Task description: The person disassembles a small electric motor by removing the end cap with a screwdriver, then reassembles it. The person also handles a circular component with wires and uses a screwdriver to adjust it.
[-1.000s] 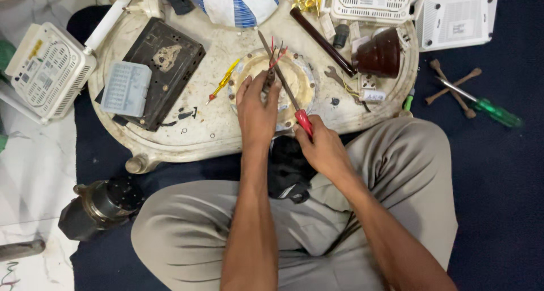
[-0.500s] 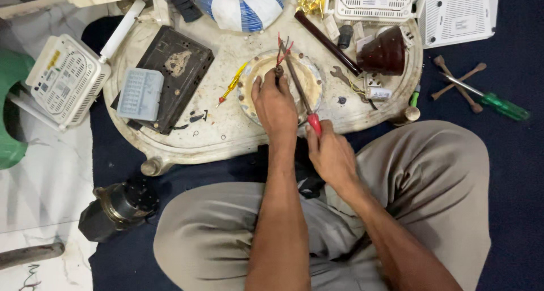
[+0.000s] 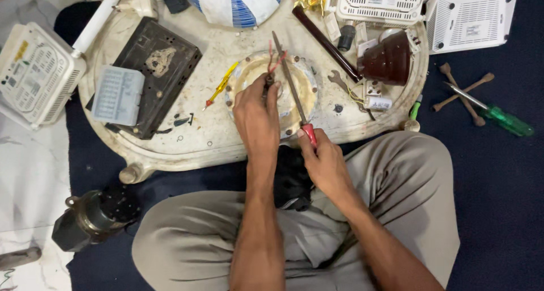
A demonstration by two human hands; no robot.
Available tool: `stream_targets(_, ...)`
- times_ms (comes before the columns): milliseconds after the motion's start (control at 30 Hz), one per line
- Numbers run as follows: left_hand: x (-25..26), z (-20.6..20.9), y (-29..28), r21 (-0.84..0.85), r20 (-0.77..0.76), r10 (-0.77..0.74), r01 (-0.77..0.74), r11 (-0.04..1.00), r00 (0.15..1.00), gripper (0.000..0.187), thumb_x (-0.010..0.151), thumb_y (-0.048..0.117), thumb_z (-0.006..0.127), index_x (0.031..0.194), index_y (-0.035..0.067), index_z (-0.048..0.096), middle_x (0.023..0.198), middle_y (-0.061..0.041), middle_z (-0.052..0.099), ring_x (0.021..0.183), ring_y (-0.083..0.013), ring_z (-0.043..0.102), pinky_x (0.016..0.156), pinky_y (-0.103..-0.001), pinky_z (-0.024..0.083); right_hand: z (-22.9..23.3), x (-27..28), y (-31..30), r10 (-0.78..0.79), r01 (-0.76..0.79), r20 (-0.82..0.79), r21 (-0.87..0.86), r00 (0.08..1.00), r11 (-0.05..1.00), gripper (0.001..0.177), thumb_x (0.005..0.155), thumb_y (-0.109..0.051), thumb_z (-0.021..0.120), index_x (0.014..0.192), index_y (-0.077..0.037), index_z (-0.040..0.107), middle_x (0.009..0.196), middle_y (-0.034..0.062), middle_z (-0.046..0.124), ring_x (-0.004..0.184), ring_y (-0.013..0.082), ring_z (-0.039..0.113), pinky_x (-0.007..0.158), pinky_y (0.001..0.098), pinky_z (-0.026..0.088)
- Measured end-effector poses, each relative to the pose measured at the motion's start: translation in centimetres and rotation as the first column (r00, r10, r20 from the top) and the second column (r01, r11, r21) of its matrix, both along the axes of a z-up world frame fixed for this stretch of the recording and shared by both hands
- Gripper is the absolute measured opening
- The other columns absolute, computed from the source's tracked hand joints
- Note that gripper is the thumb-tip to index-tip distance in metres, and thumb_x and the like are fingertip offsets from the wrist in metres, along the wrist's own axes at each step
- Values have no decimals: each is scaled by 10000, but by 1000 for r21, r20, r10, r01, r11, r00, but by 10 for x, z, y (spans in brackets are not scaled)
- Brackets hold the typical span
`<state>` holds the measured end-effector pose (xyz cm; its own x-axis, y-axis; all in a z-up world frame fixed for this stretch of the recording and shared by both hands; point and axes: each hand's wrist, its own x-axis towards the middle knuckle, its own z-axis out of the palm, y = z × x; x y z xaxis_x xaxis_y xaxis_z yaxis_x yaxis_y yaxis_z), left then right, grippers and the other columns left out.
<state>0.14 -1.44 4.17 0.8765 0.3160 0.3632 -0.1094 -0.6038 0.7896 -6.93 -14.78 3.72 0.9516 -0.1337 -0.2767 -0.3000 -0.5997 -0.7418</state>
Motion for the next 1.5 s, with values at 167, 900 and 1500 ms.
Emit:
stream_targets(167, 13, 11, 5, -20, -9, 35, -35, 999, 999, 214, 972, 119, 702, 1146, -3, 725, 955, -196, 730, 880, -368, 680, 797, -456, 525, 27, 3, 2, -52, 44, 138, 62, 989, 997, 346, 1005, -367, 559, 1030, -27, 615, 688, 267, 613, 613, 465, 630, 578, 519, 462)
stream_targets(900, 13, 5, 9, -42, 35, 6, -5, 999, 999, 240, 967, 97, 733, 1183, -7, 716, 1002, -161, 687, 916, -309, 693, 826, -403, 532, 16, -2, -6, 55, -50, 80, -63, 995, 997, 314, 1040, -332, 563, 1041, -25, 626, 659, 253, 631, 667, 453, 643, 571, 506, 463)
stream_targets(1500, 16, -1, 8, 46, -34, 66, -64, 997, 997, 252, 990, 141, 719, 1211, 21, 714, 942, -169, 655, 850, -340, 667, 752, -447, 516, 19, 6, -30, -447, 288, 233, 499, 864, 817, 357, 1133, -333, 488, 1091, 21, 461, 733, 131, 454, 583, 229, 403, 520, 433, 328)
